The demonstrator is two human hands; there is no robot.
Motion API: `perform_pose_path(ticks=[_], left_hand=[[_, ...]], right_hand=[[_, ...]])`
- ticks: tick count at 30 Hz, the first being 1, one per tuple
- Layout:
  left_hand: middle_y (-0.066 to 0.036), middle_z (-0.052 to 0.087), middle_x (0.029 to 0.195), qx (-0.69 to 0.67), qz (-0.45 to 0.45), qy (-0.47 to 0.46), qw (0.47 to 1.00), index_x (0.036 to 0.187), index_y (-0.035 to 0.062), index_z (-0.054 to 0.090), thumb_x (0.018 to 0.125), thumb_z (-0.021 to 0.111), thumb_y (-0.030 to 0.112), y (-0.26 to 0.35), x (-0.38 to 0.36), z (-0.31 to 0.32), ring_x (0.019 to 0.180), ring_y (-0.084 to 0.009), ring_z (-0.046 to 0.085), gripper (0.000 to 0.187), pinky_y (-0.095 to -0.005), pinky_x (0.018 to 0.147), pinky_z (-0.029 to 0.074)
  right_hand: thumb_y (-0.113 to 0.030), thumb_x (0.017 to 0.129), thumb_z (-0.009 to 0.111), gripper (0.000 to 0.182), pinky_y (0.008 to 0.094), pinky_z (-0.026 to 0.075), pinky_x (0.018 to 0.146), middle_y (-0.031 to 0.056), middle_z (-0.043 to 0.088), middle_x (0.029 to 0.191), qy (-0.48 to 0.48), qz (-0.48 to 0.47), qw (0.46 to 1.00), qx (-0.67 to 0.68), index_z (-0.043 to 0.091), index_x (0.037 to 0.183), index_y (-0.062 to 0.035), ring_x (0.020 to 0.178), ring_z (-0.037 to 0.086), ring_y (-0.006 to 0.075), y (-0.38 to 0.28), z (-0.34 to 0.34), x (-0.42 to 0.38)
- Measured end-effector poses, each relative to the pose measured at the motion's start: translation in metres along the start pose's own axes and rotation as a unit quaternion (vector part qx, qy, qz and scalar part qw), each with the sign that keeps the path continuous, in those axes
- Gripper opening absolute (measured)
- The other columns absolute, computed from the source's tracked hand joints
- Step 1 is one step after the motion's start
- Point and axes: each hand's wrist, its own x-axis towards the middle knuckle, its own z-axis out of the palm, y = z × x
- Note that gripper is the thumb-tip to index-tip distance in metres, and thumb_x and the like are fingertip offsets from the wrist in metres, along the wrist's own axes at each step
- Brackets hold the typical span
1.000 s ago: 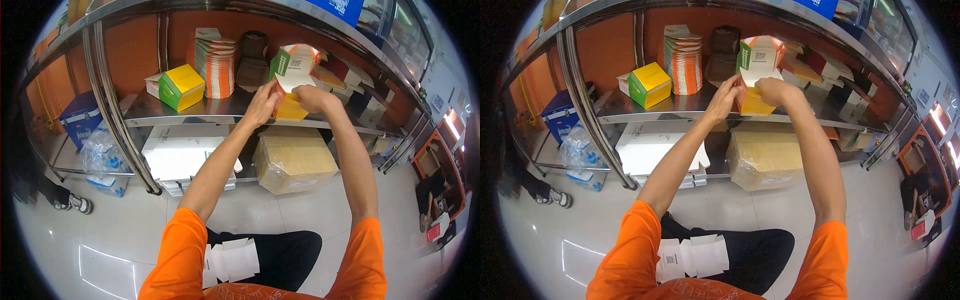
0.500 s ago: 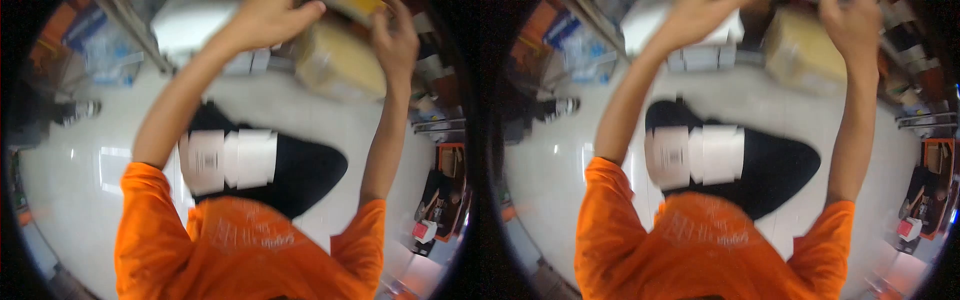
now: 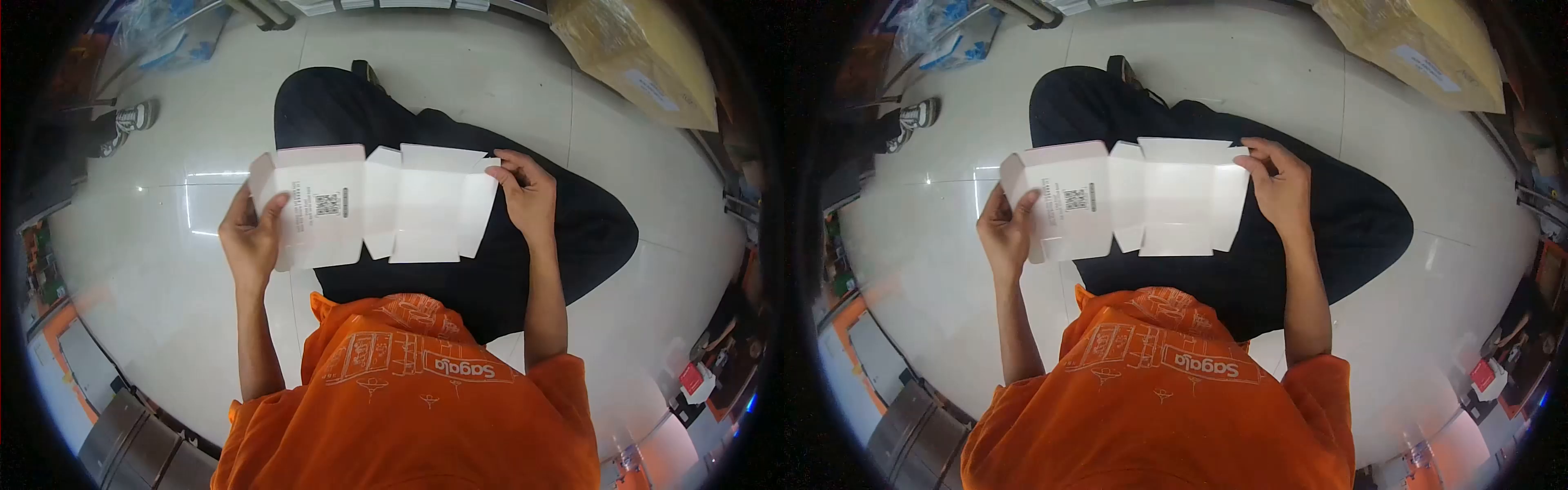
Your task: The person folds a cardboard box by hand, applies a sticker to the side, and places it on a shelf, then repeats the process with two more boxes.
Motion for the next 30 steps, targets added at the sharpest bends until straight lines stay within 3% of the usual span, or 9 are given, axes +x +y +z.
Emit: perform_pose_path(ticks=[5,8,10,13,16,19,22,26,30], left_hand=[[-0.023,0.068,0.106,0.124,0.066,0.054,0.989,0.137,-0.0040,0.047,0.095,0.057,0.010,0.015,-0.008,0.002,0.093,-0.0248,0.069,0.046,-0.0349,0.080,0.054],[-0.023,0.063,0.121,0.193,-0.069,0.036,0.978,0.144,-0.0017,0.037,0.095,0.055,0.009,0.017,-0.009,0.007,0.101,-0.0279,0.067,0.053,-0.0362,0.085,0.053],[-0.026,0.050,0.137,0.222,0.138,0.077,0.962,0.147,-0.0003,0.030,0.095,0.054,0.009,0.009,-0.009,0.008,0.117,-0.0332,0.059,0.058,-0.0389,0.093,0.050],[-0.025,0.037,0.147,0.317,0.267,0.100,0.904,0.148,0.0035,0.030,0.096,0.052,0.009,-0.005,-0.012,0.009,0.130,-0.0387,0.048,0.056,-0.0445,0.099,0.047],[-0.024,0.033,0.150,0.311,0.220,0.068,0.922,0.147,0.0082,0.034,0.095,0.052,0.009,-0.011,-0.019,0.010,0.134,-0.0430,0.041,0.055,-0.0506,0.102,0.044],[-0.023,0.036,0.149,0.293,0.225,0.065,0.927,0.144,0.0116,0.038,0.095,0.052,0.010,-0.010,-0.020,0.010,0.133,-0.0433,0.042,0.052,-0.0522,0.102,0.044],[-0.023,0.038,0.148,0.251,0.217,0.080,0.940,0.140,0.0113,0.043,0.094,0.054,0.012,-0.001,-0.020,0.007,0.133,-0.0434,0.042,0.048,-0.0517,0.103,0.043],[-0.017,0.042,0.147,0.228,0.176,0.070,0.955,0.139,0.0069,0.045,0.094,0.056,0.020,0.016,-0.022,0.002,0.134,-0.0365,0.043,0.048,-0.0507,0.109,0.036],[-0.022,0.048,0.141,0.162,0.343,0.016,0.925,0.134,0.0032,0.048,0.088,0.063,0.015,0.072,-0.006,0.000,0.130,-0.0396,0.046,0.050,-0.0482,0.108,0.037]], right_hand=[[-0.004,0.081,0.073,0.023,0.0303,0.054,0.073,0.0125,0.071,0.092,0.063,-0.092,0.993,-0.043,0.068,0.103,-0.0003,0.078,0.069,0.0212,-0.014,0.009,-0.014],[-0.002,0.082,0.070,0.025,0.0338,0.055,0.080,0.0134,0.067,0.108,0.039,-0.155,0.979,-0.127,0.067,0.107,-0.0022,0.094,0.066,0.0273,-0.023,0.011,-0.022],[-0.002,0.082,0.070,0.027,0.0354,0.054,0.083,0.0134,0.065,0.113,0.040,-0.199,0.962,-0.181,0.066,0.109,-0.0029,0.099,0.065,0.0280,-0.025,0.013,-0.025],[0.000,0.081,0.070,0.031,0.0388,0.054,0.085,0.0138,0.061,0.119,0.029,-0.207,0.952,-0.224,0.065,0.111,-0.0035,0.106,0.061,0.0294,-0.021,0.014,-0.028],[0.001,0.080,0.069,0.026,0.0390,0.054,0.083,0.0156,0.060,0.119,0.031,-0.216,0.953,-0.211,0.063,0.105,-0.0022,0.106,0.059,0.0310,-0.012,0.012,-0.030],[0.002,0.083,0.068,0.018,0.0344,0.054,0.078,0.0157,0.064,0.108,-0.003,-0.211,0.970,-0.120,0.060,0.098,-0.0008,0.096,0.064,0.0258,-0.006,0.010,-0.029],[-0.003,0.091,0.064,0.011,0.0254,0.051,0.067,0.0096,0.069,0.088,0.022,-0.059,0.985,0.162,0.055,0.099,0.0001,0.073,0.063,0.0102,-0.008,0.015,-0.029],[-0.001,0.092,0.064,0.017,0.0215,0.050,0.065,0.0091,0.069,0.091,-0.017,-0.018,0.976,0.218,0.056,0.107,0.0026,0.077,0.064,0.0091,-0.039,-0.009,-0.007],[-0.003,0.090,0.066,0.021,0.0213,0.052,0.066,0.0095,0.070,0.091,-0.109,-0.053,0.962,0.245,0.060,0.109,0.0037,0.077,0.065,0.0092,-0.092,-0.024,0.039]])
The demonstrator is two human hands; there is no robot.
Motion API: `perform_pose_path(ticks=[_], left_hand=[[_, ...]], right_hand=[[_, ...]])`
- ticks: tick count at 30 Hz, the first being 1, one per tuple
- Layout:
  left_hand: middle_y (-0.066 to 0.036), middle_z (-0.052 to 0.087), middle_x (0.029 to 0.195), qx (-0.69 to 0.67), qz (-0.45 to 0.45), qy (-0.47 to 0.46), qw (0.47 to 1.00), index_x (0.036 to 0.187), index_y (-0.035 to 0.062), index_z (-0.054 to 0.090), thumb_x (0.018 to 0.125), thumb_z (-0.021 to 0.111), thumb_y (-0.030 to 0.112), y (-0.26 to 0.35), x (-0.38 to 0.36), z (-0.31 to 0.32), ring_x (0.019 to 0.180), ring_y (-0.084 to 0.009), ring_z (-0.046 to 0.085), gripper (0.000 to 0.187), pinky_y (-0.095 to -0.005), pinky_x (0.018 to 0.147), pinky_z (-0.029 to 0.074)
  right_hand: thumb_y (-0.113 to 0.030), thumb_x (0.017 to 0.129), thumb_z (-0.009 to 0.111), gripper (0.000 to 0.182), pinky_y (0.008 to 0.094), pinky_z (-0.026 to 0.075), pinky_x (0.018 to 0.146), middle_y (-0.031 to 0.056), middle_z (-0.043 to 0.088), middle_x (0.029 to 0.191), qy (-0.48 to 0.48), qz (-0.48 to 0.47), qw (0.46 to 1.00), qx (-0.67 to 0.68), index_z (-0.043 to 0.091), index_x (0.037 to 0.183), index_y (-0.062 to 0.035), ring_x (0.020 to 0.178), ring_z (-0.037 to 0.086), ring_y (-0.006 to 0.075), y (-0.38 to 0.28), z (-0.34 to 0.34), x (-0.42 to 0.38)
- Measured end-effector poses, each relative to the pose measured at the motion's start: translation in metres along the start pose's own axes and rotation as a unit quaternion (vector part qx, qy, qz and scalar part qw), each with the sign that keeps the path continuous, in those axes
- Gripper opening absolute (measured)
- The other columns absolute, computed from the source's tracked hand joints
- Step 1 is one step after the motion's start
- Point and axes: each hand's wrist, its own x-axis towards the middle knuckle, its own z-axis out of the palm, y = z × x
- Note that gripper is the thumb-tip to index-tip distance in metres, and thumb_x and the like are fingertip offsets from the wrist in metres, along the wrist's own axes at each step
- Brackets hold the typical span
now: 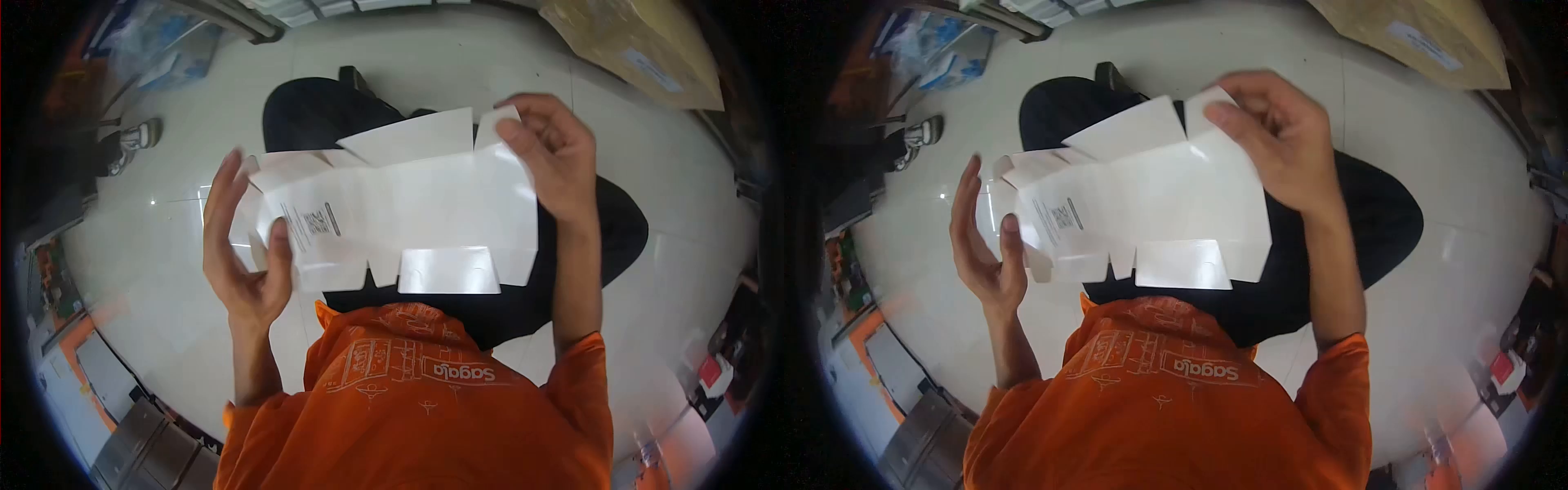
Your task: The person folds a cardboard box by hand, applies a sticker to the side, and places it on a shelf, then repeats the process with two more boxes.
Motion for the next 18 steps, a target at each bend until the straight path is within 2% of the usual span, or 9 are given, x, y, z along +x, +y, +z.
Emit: perform_pose_path(ticks=[3,4,5,7,10,13,14,17,18], left_hand=[[-0.022,0.053,0.134,-0.056,0.087,-0.058,0.993,0.133,0.0018,0.050,0.078,0.075,0.011,0.037,0.058,-0.008,0.124,-0.0374,0.052,0.061,-0.0442,0.104,0.040],[-0.022,0.058,0.128,-0.046,0.067,-0.088,0.993,0.131,0.0012,0.052,0.076,0.079,0.015,0.042,0.070,-0.006,0.120,-0.0328,0.057,0.063,-0.0403,0.101,0.043],[-0.020,0.067,0.109,-0.061,0.040,-0.100,0.992,0.121,-0.0006,0.060,0.081,0.076,0.017,0.047,0.083,-0.002,0.098,-0.0283,0.068,0.046,-0.0349,0.086,0.052],[-0.016,0.071,0.088,-0.138,-0.128,-0.145,0.971,0.108,-0.0020,0.066,0.087,0.070,0.017,0.053,0.101,0.000,0.072,-0.0218,0.069,0.028,-0.0292,0.066,0.055],[-0.014,0.069,0.077,-0.146,-0.142,-0.100,0.974,0.101,-0.0034,0.068,0.091,0.067,0.021,0.057,0.115,0.009,0.060,-0.0154,0.065,0.026,-0.0278,0.054,0.051],[-0.007,0.069,0.079,-0.071,-0.152,-0.133,0.977,0.103,-0.0031,0.068,0.090,0.070,0.024,0.060,0.120,0.013,0.069,-0.0076,0.062,0.030,-0.0223,0.056,0.048],[-0.007,0.069,0.079,-0.064,-0.150,-0.138,0.977,0.103,-0.0031,0.068,0.090,0.070,0.024,0.063,0.121,0.015,0.069,-0.0076,0.062,0.030,-0.0223,0.056,0.048],[-0.016,0.069,0.077,0.070,-0.049,-0.119,0.989,0.097,0.0024,0.070,0.089,0.067,0.021,0.068,0.128,0.027,0.059,-0.0248,0.066,0.021,-0.0331,0.055,0.050],[-0.015,0.069,0.077,0.083,0.050,-0.097,0.990,0.096,0.0043,0.071,0.087,0.067,0.020,0.065,0.132,0.032,0.062,-0.0264,0.066,0.018,-0.0343,0.057,0.050]], right_hand=[[-0.007,0.089,0.069,0.021,0.0214,0.052,0.066,0.0072,0.070,0.090,-0.063,-0.022,0.997,0.033,0.064,0.107,0.0022,0.077,0.065,0.0086,-0.036,0.014,0.045],[-0.009,0.088,0.071,0.021,0.0215,0.052,0.066,0.0060,0.069,0.089,-0.089,-0.028,0.994,0.060,0.065,0.105,0.0013,0.077,0.065,0.0082,-0.043,0.019,0.056],[-0.009,0.088,0.071,0.021,0.0215,0.052,0.066,0.0060,0.069,0.089,-0.093,-0.045,0.993,0.064,0.065,0.105,0.0013,0.077,0.065,0.0082,-0.048,0.022,0.064],[-0.011,0.088,0.071,0.020,0.0216,0.052,0.068,0.0051,0.069,0.090,-0.104,-0.064,0.991,0.053,0.067,0.104,0.0005,0.079,0.065,0.0082,-0.054,0.025,0.077],[-0.011,0.089,0.070,0.020,0.0225,0.053,0.071,0.0049,0.069,0.091,-0.105,-0.111,0.988,0.026,0.068,0.104,0.0009,0.083,0.065,0.0091,-0.042,0.016,0.073],[-0.011,0.089,0.068,0.018,0.0258,0.054,0.075,0.0074,0.071,0.093,-0.107,-0.156,0.982,-0.022,0.068,0.103,0.0016,0.083,0.067,0.0130,-0.029,0.009,0.064],[-0.008,0.088,0.067,0.016,0.0268,0.054,0.076,0.0088,0.071,0.096,-0.106,-0.177,0.975,-0.082,0.069,0.101,0.0016,0.085,0.066,0.0139,-0.030,0.010,0.063],[-0.009,0.088,0.066,0.016,0.0308,0.054,0.073,0.0121,0.071,0.098,-0.064,-0.233,0.958,-0.152,0.069,0.100,-0.0001,0.082,0.068,0.0220,-0.023,0.017,0.065],[-0.010,0.088,0.066,0.016,0.0315,0.055,0.072,0.0115,0.071,0.098,-0.059,-0.234,0.960,-0.141,0.069,0.101,-0.0003,0.082,0.068,0.0222,-0.019,0.018,0.066]])
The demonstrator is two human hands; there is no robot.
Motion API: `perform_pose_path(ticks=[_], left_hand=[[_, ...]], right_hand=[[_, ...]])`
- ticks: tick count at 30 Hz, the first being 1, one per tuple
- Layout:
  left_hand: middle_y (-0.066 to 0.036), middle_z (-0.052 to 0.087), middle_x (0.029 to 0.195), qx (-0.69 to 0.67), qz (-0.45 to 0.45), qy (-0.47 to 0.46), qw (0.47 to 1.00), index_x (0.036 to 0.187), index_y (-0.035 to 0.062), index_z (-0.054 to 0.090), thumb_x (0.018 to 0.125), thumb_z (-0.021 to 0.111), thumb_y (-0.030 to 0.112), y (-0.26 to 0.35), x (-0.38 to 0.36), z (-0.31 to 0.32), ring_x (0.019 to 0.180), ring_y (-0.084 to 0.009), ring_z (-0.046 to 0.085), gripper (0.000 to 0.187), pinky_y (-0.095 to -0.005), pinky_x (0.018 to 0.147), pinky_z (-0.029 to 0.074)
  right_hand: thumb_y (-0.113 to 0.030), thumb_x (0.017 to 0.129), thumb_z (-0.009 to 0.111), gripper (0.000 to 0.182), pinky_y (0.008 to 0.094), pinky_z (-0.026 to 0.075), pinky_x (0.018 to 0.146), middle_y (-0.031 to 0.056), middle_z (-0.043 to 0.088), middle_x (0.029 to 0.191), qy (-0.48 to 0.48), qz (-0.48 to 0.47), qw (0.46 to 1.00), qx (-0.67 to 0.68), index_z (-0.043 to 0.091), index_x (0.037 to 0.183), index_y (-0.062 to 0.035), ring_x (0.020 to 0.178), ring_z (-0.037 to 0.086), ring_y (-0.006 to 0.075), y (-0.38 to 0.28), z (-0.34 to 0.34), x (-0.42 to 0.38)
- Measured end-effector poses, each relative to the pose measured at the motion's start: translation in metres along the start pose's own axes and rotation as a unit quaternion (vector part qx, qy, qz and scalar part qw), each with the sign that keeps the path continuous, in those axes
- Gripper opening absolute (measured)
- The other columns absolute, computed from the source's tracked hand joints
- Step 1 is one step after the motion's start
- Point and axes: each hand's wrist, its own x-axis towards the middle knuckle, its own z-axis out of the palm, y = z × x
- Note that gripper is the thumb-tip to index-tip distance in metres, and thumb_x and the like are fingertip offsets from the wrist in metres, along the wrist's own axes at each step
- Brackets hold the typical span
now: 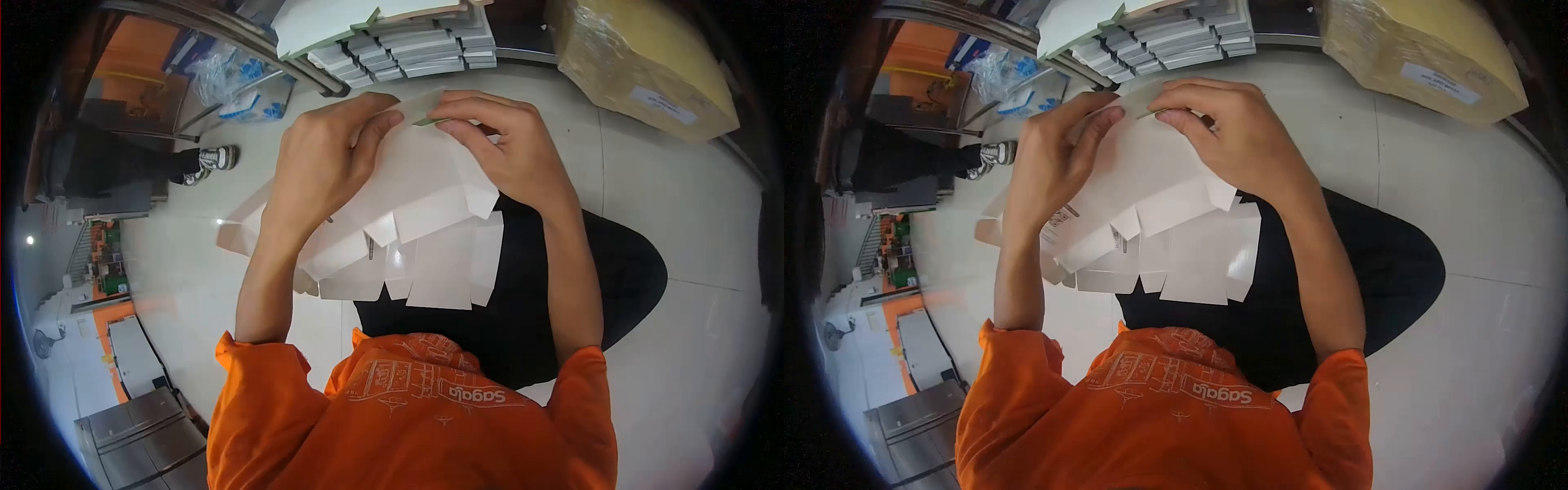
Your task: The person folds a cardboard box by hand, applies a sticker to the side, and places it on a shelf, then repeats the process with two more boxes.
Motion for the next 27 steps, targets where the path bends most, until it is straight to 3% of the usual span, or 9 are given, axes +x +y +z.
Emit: perform_pose_path(ticks=[1,5,7,9,12,15,21,25,27], left_hand=[[-0.014,0.068,0.076,0.023,0.095,0.028,0.995,0.096,0.0063,0.072,0.086,0.067,0.018,-0.001,0.006,0.003,0.064,-0.0279,0.066,0.016,-0.0356,0.058,0.050],[-0.010,0.067,0.080,0.171,0.202,0.021,0.964,0.098,0.0095,0.072,0.081,0.070,0.014,0.006,0.037,0.005,0.075,-0.0256,0.067,0.018,-0.0357,0.065,0.051],[-0.008,0.065,0.087,0.207,0.373,0.231,0.874,0.097,0.0120,0.071,0.076,0.074,0.012,0.010,0.059,0.013,0.083,-0.0260,0.064,0.021,-0.0354,0.071,0.050],[-0.010,0.067,0.094,0.173,0.353,0.229,0.891,0.103,0.0099,0.069,0.076,0.076,0.006,0.033,0.039,0.017,0.088,-0.0296,0.063,0.028,-0.0385,0.078,0.049],[-0.012,0.064,0.094,-0.065,0.132,0.146,0.978,0.100,0.0051,0.066,0.080,0.072,0.014,0.037,0.008,0.047,0.088,-0.0287,0.063,0.023,-0.0372,0.076,0.050],[-0.012,0.065,0.096,-0.325,-0.135,0.142,0.925,0.112,-0.0005,0.059,0.094,0.064,0.025,0.027,-0.012,0.074,0.088,-0.0162,0.061,0.031,-0.0305,0.082,0.048],[-0.008,0.064,0.097,-0.487,-0.276,0.166,0.812,0.116,-0.0066,0.056,0.095,0.063,0.024,-0.006,-0.047,0.082,0.088,-0.0098,0.057,0.038,-0.0235,0.079,0.045],[-0.006,0.066,0.089,-0.393,-0.295,0.119,0.863,0.106,-0.0077,0.064,0.093,0.065,0.018,-0.004,-0.061,0.074,0.079,-0.0091,0.058,0.029,-0.0239,0.072,0.046],[-0.007,0.068,0.088,-0.384,-0.283,0.124,0.870,0.101,-0.0067,0.067,0.091,0.067,0.016,-0.002,-0.067,0.081,0.077,-0.0089,0.058,0.025,-0.0244,0.067,0.046]], right_hand=[[-0.010,0.088,0.066,0.017,0.0322,0.055,0.071,0.0108,0.071,0.099,0.008,0.000,1.000,0.010,0.070,0.101,-0.0006,0.082,0.068,0.0224,0.003,0.002,0.000],[-0.007,0.088,0.066,0.016,0.0280,0.056,0.064,0.0102,0.071,0.097,0.114,-0.026,0.993,0.006,0.071,0.102,-0.0003,0.080,0.068,0.0174,0.015,0.000,0.001],[-0.007,0.089,0.066,0.015,0.0255,0.055,0.063,0.0097,0.070,0.097,0.186,-0.010,0.980,0.067,0.070,0.101,0.0013,0.080,0.067,0.0146,0.027,0.007,0.002],[-0.006,0.089,0.067,0.015,0.0230,0.054,0.062,0.0093,0.070,0.097,0.258,0.006,0.957,0.129,0.070,0.101,0.0028,0.080,0.066,0.0118,0.033,0.015,0.001],[-0.006,0.088,0.068,0.017,0.0204,0.053,0.061,0.0081,0.068,0.098,0.320,0.004,0.931,0.177,0.069,0.101,0.0056,0.082,0.063,0.0082,0.032,0.030,0.000],[-0.003,0.085,0.068,0.015,0.0236,0.054,0.060,0.0103,0.068,0.097,0.294,-0.021,0.950,0.104,0.068,0.099,0.0025,0.082,0.067,0.0159,0.032,0.057,-0.006],[-0.006,0.088,0.058,0.014,0.0256,0.051,0.072,0.0161,0.059,0.109,0.150,-0.070,0.964,0.209,0.066,0.096,0.0021,0.087,0.064,0.0190,0.048,0.089,-0.029],[-0.016,0.089,0.064,0.021,0.0284,0.051,0.069,0.0128,0.064,0.093,0.141,0.140,0.929,0.312,0.063,0.095,0.0038,0.078,0.063,0.0164,0.043,0.087,-0.020],[-0.018,0.091,0.064,0.021,0.0268,0.051,0.069,0.0095,0.064,0.088,0.091,0.154,0.955,0.236,0.063,0.095,0.0033,0.077,0.063,0.0138,0.043,0.077,-0.014]])
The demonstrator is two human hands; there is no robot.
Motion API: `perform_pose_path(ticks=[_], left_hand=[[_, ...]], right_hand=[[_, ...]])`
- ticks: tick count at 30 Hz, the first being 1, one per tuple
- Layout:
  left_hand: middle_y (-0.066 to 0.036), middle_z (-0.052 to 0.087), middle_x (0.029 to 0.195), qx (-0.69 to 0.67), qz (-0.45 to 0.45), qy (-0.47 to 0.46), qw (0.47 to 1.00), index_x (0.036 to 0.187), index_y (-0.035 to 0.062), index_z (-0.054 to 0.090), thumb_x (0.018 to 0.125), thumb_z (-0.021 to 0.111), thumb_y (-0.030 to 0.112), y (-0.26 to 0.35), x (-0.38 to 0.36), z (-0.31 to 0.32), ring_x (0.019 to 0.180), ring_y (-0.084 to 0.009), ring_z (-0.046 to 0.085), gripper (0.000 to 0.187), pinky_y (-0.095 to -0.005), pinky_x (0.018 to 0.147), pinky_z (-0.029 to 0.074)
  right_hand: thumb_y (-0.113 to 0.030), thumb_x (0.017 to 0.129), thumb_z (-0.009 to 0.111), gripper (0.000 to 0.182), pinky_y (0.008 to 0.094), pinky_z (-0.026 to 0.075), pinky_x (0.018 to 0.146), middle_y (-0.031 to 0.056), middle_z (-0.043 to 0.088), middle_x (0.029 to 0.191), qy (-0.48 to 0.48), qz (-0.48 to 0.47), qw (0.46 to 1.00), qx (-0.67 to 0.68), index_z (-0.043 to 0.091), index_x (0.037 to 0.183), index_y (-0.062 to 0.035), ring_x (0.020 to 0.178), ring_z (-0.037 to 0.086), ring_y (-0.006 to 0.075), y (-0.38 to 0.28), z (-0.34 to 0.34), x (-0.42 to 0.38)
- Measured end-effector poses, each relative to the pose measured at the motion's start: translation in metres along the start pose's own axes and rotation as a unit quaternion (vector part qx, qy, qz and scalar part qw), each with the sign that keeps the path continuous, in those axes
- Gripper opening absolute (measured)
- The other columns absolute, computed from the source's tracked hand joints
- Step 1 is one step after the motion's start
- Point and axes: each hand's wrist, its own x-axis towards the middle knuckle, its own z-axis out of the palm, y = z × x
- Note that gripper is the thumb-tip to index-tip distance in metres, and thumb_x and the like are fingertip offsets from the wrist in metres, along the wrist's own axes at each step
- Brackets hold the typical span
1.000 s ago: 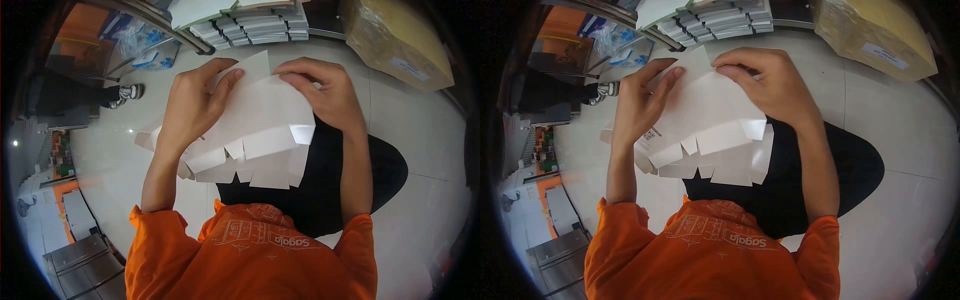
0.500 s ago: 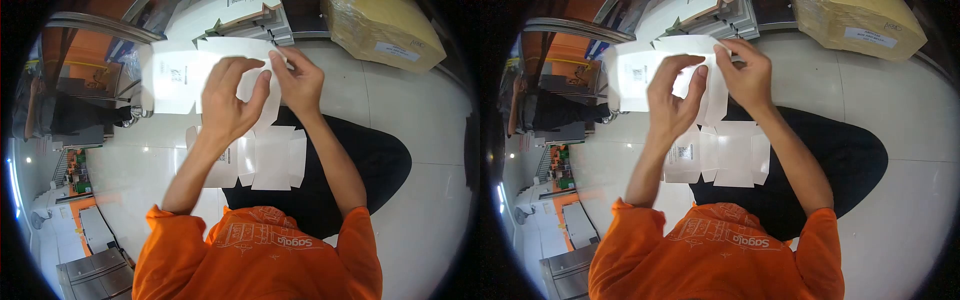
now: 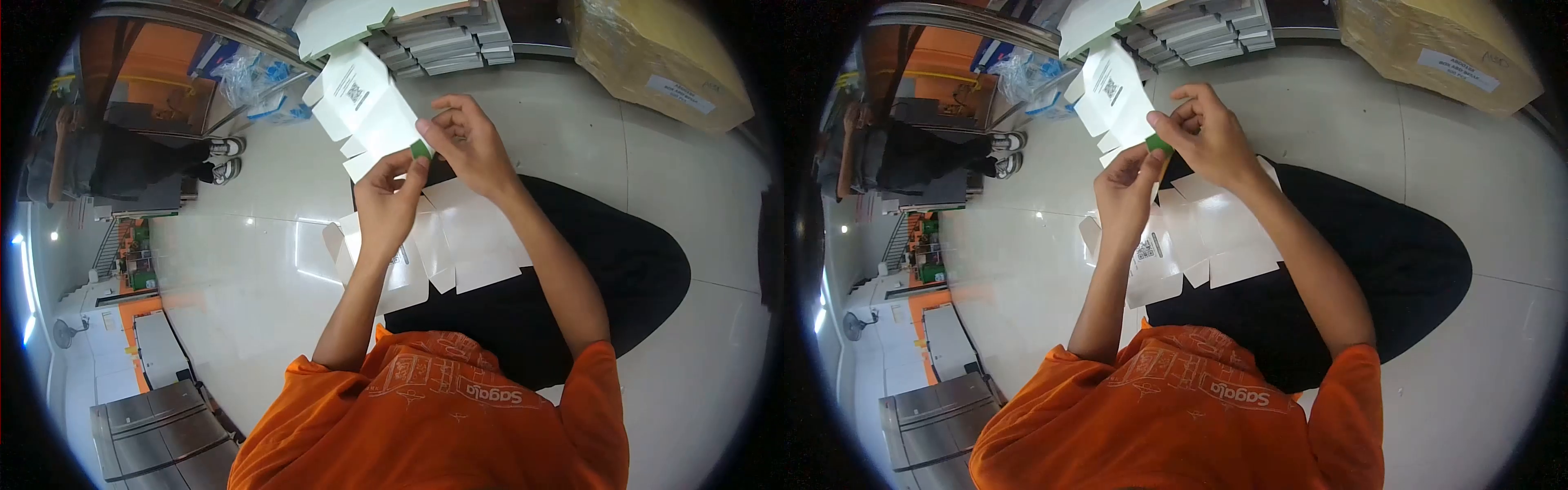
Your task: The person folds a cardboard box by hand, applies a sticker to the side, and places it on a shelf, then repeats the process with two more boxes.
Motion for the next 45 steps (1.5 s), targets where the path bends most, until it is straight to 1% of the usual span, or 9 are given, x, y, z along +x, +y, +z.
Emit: perform_pose_path(ticks=[5,11,14,16,19,28,35,41,45], left_hand=[[-0.009,0.070,0.085,0.117,0.006,0.017,0.993,0.093,-0.0041,0.070,0.087,0.071,0.021,-0.003,-0.012,0.005,0.073,-0.0102,0.059,0.025,-0.0243,0.063,0.045],[-0.009,0.068,0.080,0.154,-0.008,0.092,0.984,0.087,-0.0048,0.070,0.089,0.070,0.022,-0.007,-0.010,-0.014,0.070,-0.0104,0.058,0.027,-0.0253,0.063,0.045],[-0.008,0.068,0.080,0.135,-0.032,0.095,0.986,0.087,-0.0030,0.070,0.090,0.069,0.026,-0.009,-0.009,-0.035,0.073,-0.0102,0.059,0.029,-0.0246,0.062,0.046],[-0.009,0.069,0.084,0.060,-0.165,0.085,0.981,0.088,-0.0024,0.071,0.089,0.070,0.027,-0.008,-0.013,-0.042,0.078,-0.0131,0.063,0.030,-0.0264,0.064,0.050],[-0.010,0.069,0.090,0.020,-0.150,0.081,0.985,0.095,-0.0015,0.072,0.090,0.070,0.028,-0.020,-0.021,-0.047,0.083,-0.0153,0.065,0.030,-0.0294,0.069,0.055],[-0.007,0.069,0.085,0.080,-0.092,0.081,0.989,0.104,-0.0006,0.072,0.091,0.070,0.028,-0.013,-0.030,-0.054,0.075,-0.0113,0.061,0.032,-0.0250,0.070,0.050],[-0.009,0.071,0.095,0.041,-0.120,0.042,0.991,0.108,0.0000,0.070,0.091,0.070,0.024,-0.012,-0.031,-0.066,0.083,-0.0133,0.064,0.030,-0.0279,0.076,0.051],[-0.006,0.071,0.093,-0.050,-0.133,0.013,0.990,0.111,0.0007,0.069,0.089,0.071,0.013,-0.031,-0.028,-0.076,0.084,-0.0099,0.064,0.025,-0.0243,0.074,0.053],[-0.002,0.070,0.092,-0.015,-0.176,0.004,0.984,0.110,0.0047,0.071,0.091,0.069,0.025,-0.044,-0.022,-0.091,0.083,-0.0083,0.061,0.028,-0.0237,0.074,0.050]], right_hand=[[-0.021,0.093,0.065,0.026,0.0238,0.050,0.061,0.0075,0.066,0.077,-0.096,0.089,0.968,-0.214,0.064,0.093,0.0050,0.071,0.064,0.0109,-0.020,-0.021,0.002],[-0.025,0.094,0.063,0.028,0.0286,0.059,0.061,0.0087,0.066,0.080,-0.110,0.288,0.951,0.017,0.065,0.093,0.0038,0.071,0.067,0.0147,-0.012,-0.007,-0.004],[-0.025,0.094,0.064,0.028,0.0275,0.059,0.060,0.0084,0.066,0.082,-0.132,0.268,0.953,0.052,0.065,0.093,0.0034,0.071,0.067,0.0141,-0.003,0.010,-0.013],[-0.023,0.093,0.065,0.026,0.0262,0.057,0.059,0.0067,0.066,0.081,-0.144,0.280,0.949,0.031,0.066,0.093,0.0027,0.072,0.065,0.0123,-0.002,0.017,-0.016],[-0.015,0.092,0.066,0.017,0.0238,0.054,0.058,0.0041,0.065,0.077,-0.170,0.217,0.961,-0.025,0.066,0.092,0.0021,0.070,0.062,0.0076,0.002,0.025,-0.023],[-0.011,0.086,0.069,0.015,0.0270,0.051,0.069,0.0046,0.066,0.075,-0.155,0.076,0.985,-0.023,0.064,0.084,0.0029,0.071,0.062,0.0109,0.012,0.035,-0.029],[-0.008,0.085,0.070,0.013,0.0258,0.051,0.069,0.0053,0.066,0.077,-0.139,0.131,0.981,0.038,0.063,0.084,0.0030,0.072,0.063,0.0102,0.015,0.048,-0.040],[-0.009,0.087,0.069,0.013,0.0260,0.050,0.069,0.0062,0.065,0.078,-0.159,0.045,0.986,0.016,0.064,0.084,0.0027,0.074,0.063,0.0111,0.024,0.050,-0.042],[-0.010,0.085,0.074,0.014,0.0234,0.048,0.062,0.0041,0.065,0.076,-0.161,0.096,0.982,-0.018,0.065,0.085,0.0008,0.069,0.060,0.0079,0.024,0.051,-0.034]])
